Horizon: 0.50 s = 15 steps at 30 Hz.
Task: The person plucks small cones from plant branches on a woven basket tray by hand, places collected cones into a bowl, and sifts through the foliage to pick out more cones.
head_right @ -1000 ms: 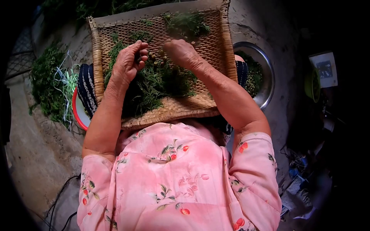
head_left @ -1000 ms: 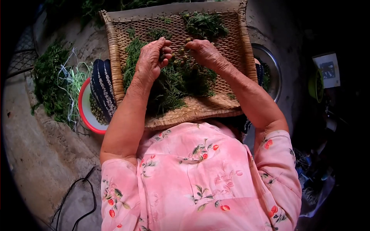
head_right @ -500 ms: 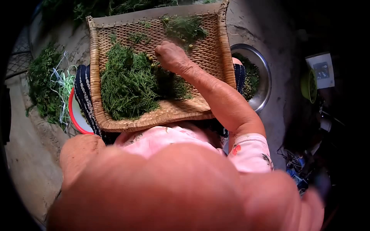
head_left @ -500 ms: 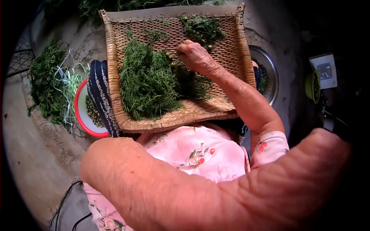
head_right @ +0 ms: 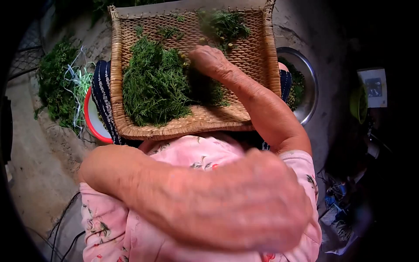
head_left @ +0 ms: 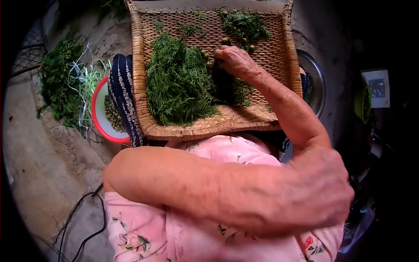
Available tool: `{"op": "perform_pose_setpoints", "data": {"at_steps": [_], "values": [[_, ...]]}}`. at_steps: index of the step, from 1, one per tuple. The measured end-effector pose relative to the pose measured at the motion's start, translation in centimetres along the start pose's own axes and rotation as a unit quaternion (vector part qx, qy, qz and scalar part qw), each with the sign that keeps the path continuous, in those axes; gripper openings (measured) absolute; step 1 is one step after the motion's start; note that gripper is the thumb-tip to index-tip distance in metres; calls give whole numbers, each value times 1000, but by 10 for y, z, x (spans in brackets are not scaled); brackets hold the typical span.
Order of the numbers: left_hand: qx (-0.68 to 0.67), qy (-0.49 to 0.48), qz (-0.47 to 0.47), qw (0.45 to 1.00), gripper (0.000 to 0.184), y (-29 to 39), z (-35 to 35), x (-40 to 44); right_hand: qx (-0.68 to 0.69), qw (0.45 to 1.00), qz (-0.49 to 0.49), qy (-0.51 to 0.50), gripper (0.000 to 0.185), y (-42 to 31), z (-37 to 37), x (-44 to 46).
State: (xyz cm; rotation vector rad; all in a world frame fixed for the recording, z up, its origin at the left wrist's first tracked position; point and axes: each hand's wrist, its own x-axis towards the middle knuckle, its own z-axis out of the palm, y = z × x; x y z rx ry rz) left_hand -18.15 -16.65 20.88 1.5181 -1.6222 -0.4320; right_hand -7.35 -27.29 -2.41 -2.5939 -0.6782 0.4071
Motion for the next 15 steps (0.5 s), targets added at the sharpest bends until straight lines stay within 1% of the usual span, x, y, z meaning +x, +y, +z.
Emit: {"op": "perform_pose_setpoints", "data": {"at_steps": [1,2,3,4,5,6,7,8,9,10,11,12,13,14,15], "values": [[3,12,-35,999,7,-13,1,-3,-26,1000,13,-9,20,2,1,-1],[22,51,-81,995,7,-31,3,-6,-51,998,26,-18,25,4,0,-2],[55,119,-111,985,8,-54,7,-14,-9,998,-7,58,23,5,-2,-10],[132,204,-172,955,13,-89,16,-28,33,990,-41,134,22,4,-4,-19],[46,253,-283,924,10,-115,9,-47,346,921,6,178,15,17,16,-9],[23,375,-256,891,11,-148,11,-64,622,755,52,202,9,30,35,1],[-95,427,-355,826,13,-153,-1,-77,330,927,65,164,11,22,11,3],[-210,467,-443,736,14,-157,-11,-91,0,992,70,107,16,15,-14,4],[-294,522,-430,675,15,-171,-14,-108,29,992,49,113,15,21,-16,4],[-374,570,-411,605,16,-187,-11,-125,29,992,49,114,15,20,-16,3],[-394,598,-416,561,13,-198,-9,-136,16,995,54,79,9,20,-17,2],[-414,623,-419,514,10,-205,-6,-143,3,997,61,44,11,16,-19,-1],[-418,622,-437,496,10,-210,-4,-149,-29,995,94,-8,12,9,-21,-1],[-419,622,-437,496,10,-213,-2,-149,-40,995,78,-48,17,7,-19,-2],[-430,613,-438,497,11,-214,1,-150,-65,994,75,-52,19,4,-15,-3]]}}
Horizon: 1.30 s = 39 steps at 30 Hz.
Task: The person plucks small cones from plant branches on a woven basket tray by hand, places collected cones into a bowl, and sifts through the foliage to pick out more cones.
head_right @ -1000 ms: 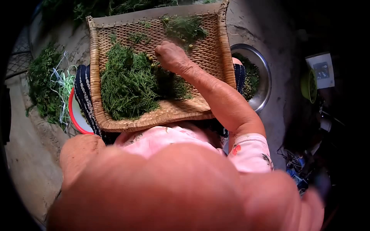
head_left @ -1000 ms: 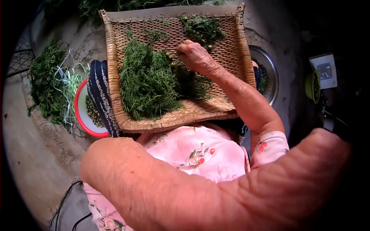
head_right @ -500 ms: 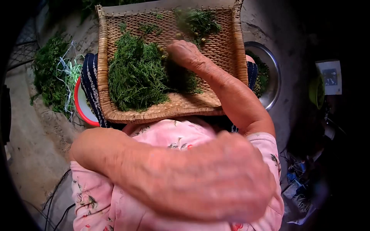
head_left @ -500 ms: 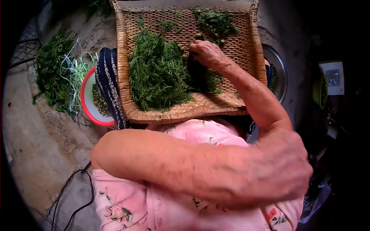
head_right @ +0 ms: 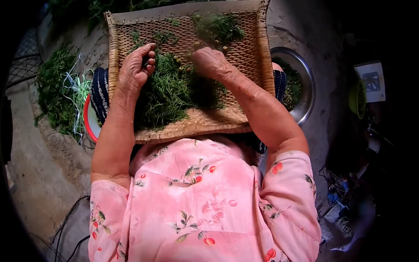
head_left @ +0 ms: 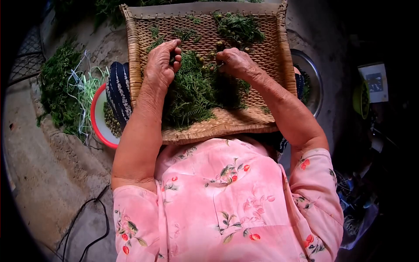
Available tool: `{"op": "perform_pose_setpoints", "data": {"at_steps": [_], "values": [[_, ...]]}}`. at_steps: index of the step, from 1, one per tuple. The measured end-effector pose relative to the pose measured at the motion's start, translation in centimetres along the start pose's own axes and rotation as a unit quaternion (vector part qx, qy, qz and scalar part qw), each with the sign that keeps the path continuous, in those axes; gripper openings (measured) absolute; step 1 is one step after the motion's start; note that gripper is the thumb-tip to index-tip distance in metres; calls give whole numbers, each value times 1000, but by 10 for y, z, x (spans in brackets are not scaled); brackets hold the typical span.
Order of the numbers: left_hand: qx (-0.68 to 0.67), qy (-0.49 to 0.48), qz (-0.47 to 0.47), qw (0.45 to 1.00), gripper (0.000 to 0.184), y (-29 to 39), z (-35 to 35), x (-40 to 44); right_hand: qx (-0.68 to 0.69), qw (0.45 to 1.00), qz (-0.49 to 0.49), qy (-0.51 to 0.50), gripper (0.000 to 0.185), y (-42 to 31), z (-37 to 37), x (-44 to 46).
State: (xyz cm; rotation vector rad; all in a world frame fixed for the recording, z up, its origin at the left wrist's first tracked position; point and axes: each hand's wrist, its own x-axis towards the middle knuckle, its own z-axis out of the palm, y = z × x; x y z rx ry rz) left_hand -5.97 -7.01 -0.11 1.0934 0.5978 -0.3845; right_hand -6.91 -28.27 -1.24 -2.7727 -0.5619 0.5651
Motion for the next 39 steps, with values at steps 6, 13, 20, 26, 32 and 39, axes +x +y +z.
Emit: {"op": "perform_pose_setpoints", "data": {"at_steps": [6,13,20,26,32,39], "values": [[43,-37,-39,998,15,-12,15,-10,2,1000,16,2,23,0,0,1],[33,-87,-87,992,26,-24,26,-14,426,904,-13,47,16,-3,-23,-3],[31,-61,-93,993,30,-25,20,-10,179,981,-41,60,17,4,13,9],[18,-47,-77,996,29,-27,16,-8,44,999,8,17,16,-14,11,5],[-4,-47,-72,996,32,-30,19,-8,556,831,-5,23,20,-5,-29,-3],[4,-49,-69,996,31,-30,17,-7,93,975,-59,194,10,9,13,19]]}}
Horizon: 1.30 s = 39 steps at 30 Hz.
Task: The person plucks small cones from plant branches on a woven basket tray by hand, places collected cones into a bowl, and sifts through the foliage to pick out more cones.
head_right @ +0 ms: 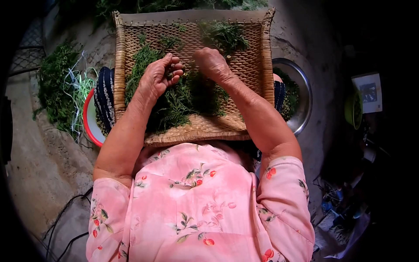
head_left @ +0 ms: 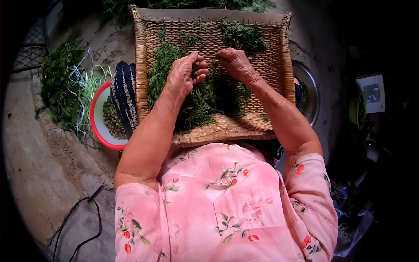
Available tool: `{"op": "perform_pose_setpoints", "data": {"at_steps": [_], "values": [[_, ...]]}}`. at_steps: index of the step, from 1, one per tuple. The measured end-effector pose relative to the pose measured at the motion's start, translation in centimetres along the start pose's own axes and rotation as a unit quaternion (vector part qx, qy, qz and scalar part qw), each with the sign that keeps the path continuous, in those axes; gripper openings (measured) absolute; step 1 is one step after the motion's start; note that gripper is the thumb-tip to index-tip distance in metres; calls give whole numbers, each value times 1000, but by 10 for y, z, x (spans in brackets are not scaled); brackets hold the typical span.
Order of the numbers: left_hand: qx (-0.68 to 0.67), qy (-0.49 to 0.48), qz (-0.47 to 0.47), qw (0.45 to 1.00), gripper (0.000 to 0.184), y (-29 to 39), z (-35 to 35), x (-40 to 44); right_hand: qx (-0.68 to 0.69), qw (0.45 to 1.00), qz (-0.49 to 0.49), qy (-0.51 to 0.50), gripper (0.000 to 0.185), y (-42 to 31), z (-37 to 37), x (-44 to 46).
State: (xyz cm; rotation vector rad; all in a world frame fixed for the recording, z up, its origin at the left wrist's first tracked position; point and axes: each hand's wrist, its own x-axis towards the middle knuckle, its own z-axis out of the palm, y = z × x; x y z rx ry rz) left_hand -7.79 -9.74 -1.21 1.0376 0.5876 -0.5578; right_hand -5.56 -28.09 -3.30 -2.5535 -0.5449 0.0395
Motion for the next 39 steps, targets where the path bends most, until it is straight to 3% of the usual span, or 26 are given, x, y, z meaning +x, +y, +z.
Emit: {"op": "perform_pose_setpoints", "data": {"at_steps": [6,10,12,16,18,20,25,28,32,36,37,38,39], "values": [[-19,28,12,999,28,0,-2,-1,-77,996,38,-31,12,-10,5,-3],[-30,41,13,999,27,-3,-5,3,20,995,95,-38,17,-1,-1,2],[-33,39,8,999,28,-2,-2,1,276,954,120,-18,20,-10,-9,0],[-68,-7,-7,998,30,-1,0,2,476,867,132,-64,25,-45,-32,0],[-64,-1,16,998,31,3,-2,2,480,864,140,-56,24,-32,-19,2],[-86,33,31,995,31,8,-6,5,198,976,85,-12,24,-25,-6,3],[-111,56,47,991,30,13,-9,4,114,982,105,-107,38,-40,15,-7],[-101,60,46,992,29,13,-7,1,65,989,108,-81,35,-50,16,-9],[-109,60,50,991,27,12,-8,3,101,985,134,-43,35,-35,22,-9],[-91,64,47,993,29,7,-11,7,178,968,165,69,28,-29,8,-1],[-84,61,40,994,31,6,-10,8,276,944,163,78,27,-28,6,1],[-84,61,39,994,31,6,-8,6,425,883,198,5,22,-47,-15,2],[-87,46,31,995,31,7,-6,4,460,866,195,-12,22,-49,-21,3]]}}
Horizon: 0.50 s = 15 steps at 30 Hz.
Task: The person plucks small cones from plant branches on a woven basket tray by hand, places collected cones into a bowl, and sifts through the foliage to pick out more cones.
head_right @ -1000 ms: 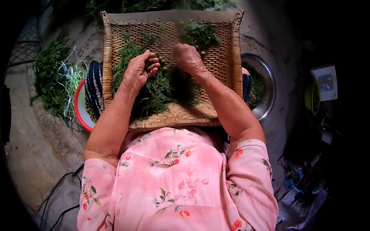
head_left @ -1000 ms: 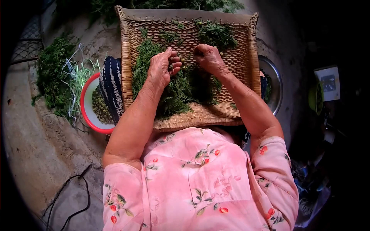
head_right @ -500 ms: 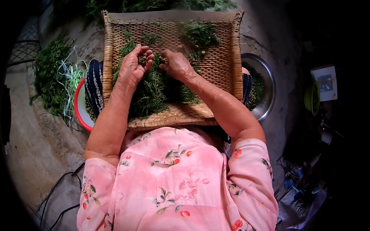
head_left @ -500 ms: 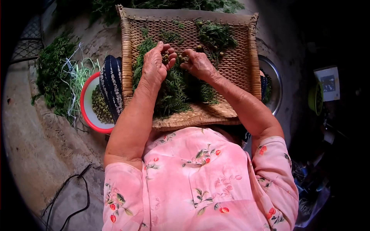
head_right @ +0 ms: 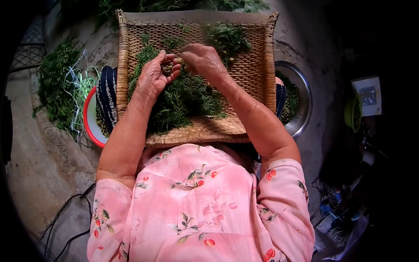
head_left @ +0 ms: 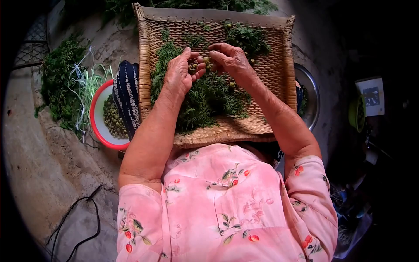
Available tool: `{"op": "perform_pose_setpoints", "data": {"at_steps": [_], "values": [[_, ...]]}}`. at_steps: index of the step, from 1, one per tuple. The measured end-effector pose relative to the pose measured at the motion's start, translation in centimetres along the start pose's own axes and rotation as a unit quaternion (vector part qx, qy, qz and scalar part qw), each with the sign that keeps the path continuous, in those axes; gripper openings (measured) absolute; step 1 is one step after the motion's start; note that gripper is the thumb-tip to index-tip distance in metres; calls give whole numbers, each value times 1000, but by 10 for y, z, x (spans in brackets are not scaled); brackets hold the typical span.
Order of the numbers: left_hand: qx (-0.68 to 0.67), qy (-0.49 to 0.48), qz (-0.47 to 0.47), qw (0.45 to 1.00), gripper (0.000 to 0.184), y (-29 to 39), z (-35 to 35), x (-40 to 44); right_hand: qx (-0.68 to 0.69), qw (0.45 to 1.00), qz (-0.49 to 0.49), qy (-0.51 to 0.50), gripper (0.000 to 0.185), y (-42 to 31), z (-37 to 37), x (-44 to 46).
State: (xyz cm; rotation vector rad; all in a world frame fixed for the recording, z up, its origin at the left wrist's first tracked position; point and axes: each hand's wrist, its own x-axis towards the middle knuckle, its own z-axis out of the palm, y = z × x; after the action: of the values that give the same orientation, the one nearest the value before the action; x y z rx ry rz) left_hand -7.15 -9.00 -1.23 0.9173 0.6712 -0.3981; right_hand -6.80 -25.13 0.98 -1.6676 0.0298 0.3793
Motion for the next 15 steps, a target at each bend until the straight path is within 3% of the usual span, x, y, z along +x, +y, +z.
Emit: {"op": "perform_pose_setpoints", "data": {"at_steps": [2,3,4,5,10,15], "values": [[-3,-14,-9,1000,32,1,1,-2,35,999,7,-23,22,10,-2,6],[-6,-5,-1,1000,33,1,0,-1,-142,983,-113,1,23,33,-4,17],[-9,3,7,1000,34,1,0,0,-313,921,-229,26,25,46,-5,23],[-9,3,7,1000,34,2,0,1,-361,899,-248,4,25,43,-4,19],[5,33,12,999,33,3,0,-1,-482,849,-202,-77,23,33,4,7],[13,26,15,999,34,3,1,-3,-492,847,-197,-48,20,33,3,8]]}}
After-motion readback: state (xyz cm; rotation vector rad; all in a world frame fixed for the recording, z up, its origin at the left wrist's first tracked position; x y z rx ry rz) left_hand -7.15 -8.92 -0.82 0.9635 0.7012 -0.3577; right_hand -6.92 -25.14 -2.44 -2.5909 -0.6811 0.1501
